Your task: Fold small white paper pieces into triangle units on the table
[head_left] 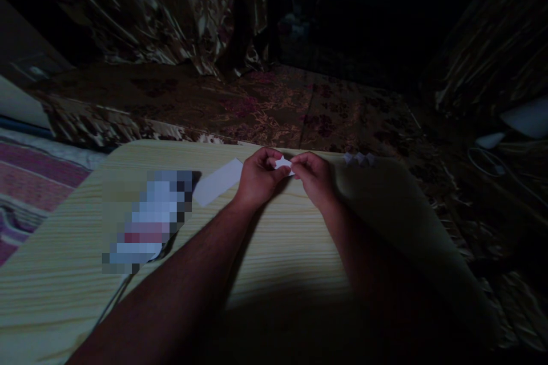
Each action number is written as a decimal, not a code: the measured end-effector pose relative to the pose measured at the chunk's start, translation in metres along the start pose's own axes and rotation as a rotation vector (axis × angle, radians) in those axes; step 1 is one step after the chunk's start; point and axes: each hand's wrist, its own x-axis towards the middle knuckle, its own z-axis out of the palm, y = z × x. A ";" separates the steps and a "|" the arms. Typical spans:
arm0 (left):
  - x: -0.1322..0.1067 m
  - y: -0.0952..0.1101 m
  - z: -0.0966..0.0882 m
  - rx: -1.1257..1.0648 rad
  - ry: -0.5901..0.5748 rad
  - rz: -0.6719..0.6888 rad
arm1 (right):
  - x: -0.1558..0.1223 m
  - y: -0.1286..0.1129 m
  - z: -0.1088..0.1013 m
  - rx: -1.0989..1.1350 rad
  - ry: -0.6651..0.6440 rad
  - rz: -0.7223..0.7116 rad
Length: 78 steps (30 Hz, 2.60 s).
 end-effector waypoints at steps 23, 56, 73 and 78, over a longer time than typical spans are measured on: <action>0.003 0.001 -0.003 -0.156 0.005 -0.098 | -0.001 -0.004 0.004 0.044 -0.011 0.048; 0.001 0.001 -0.001 -0.039 -0.117 -0.088 | -0.001 -0.001 -0.004 -0.049 -0.021 -0.017; 0.001 0.003 0.000 0.031 -0.128 -0.091 | -0.001 0.000 -0.006 -0.055 -0.018 0.007; 0.000 0.000 0.000 0.064 -0.105 -0.063 | -0.001 -0.003 -0.005 -0.066 0.005 0.003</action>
